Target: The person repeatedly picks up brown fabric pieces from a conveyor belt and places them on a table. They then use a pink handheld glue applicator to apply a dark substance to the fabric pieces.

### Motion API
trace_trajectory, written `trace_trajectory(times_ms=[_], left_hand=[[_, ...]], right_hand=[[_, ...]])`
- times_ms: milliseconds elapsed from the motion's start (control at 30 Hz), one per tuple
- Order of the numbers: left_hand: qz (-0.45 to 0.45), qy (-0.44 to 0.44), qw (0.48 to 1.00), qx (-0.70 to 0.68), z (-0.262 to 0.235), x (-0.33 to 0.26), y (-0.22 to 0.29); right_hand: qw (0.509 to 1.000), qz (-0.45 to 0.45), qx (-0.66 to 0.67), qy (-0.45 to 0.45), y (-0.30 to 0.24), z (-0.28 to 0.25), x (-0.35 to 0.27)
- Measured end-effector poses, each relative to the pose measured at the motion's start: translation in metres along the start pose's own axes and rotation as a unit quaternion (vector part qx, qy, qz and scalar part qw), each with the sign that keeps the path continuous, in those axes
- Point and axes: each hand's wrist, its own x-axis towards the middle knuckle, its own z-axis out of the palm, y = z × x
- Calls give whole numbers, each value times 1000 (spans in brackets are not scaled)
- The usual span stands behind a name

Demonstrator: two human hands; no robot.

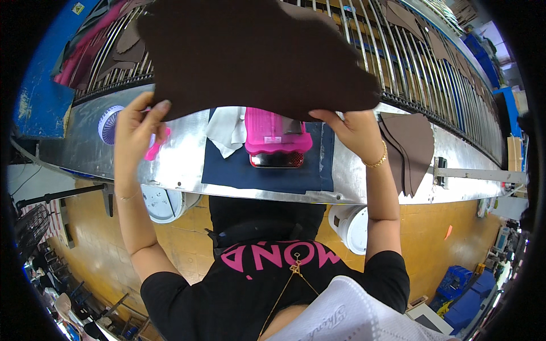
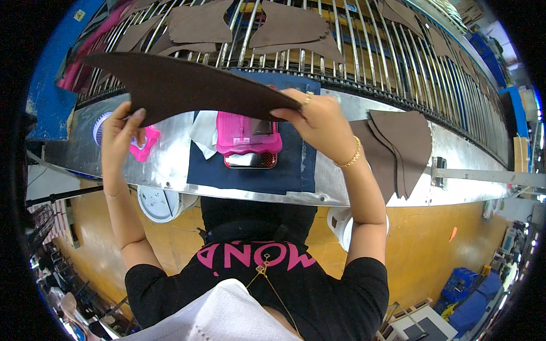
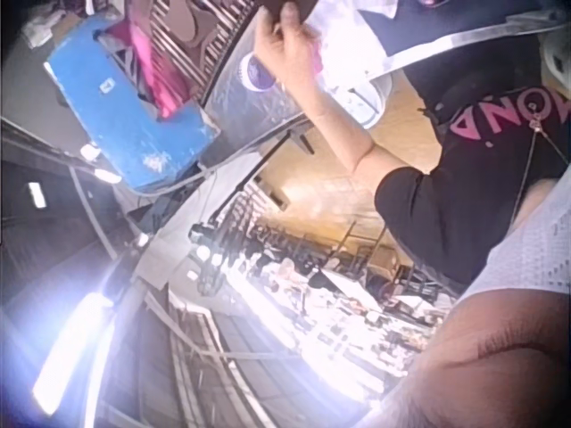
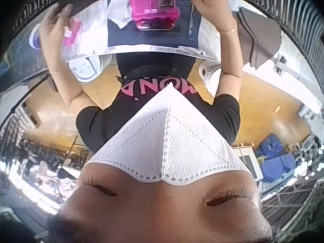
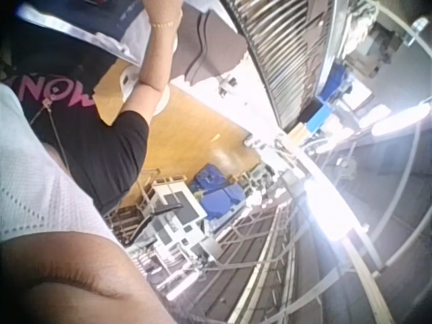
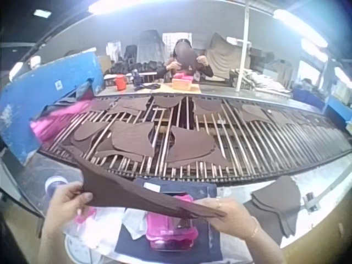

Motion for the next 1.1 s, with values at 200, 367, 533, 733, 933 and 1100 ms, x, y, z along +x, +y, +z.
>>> trace_trajectory(times_ms=[200,367,533,733,933,1100], left_hand=[[61,-105,986,117,62,23,3],[245,-154,933,212,111,37,25],[347,-168,889,248,160,43,37],[485,-115,841,211,207,91,73],[646,43,673,357,216,181,151],[685,210,548,432,192,254,157]], right_hand=[[995,102,-20,-8,44,-19,-71],[966,226,67,105,53,-35,-135],[936,328,41,125,48,-99,-186],[893,343,-44,288,29,-148,-171],[907,316,-191,201,65,-158,-87],[889,328,250,200,106,-83,8]])
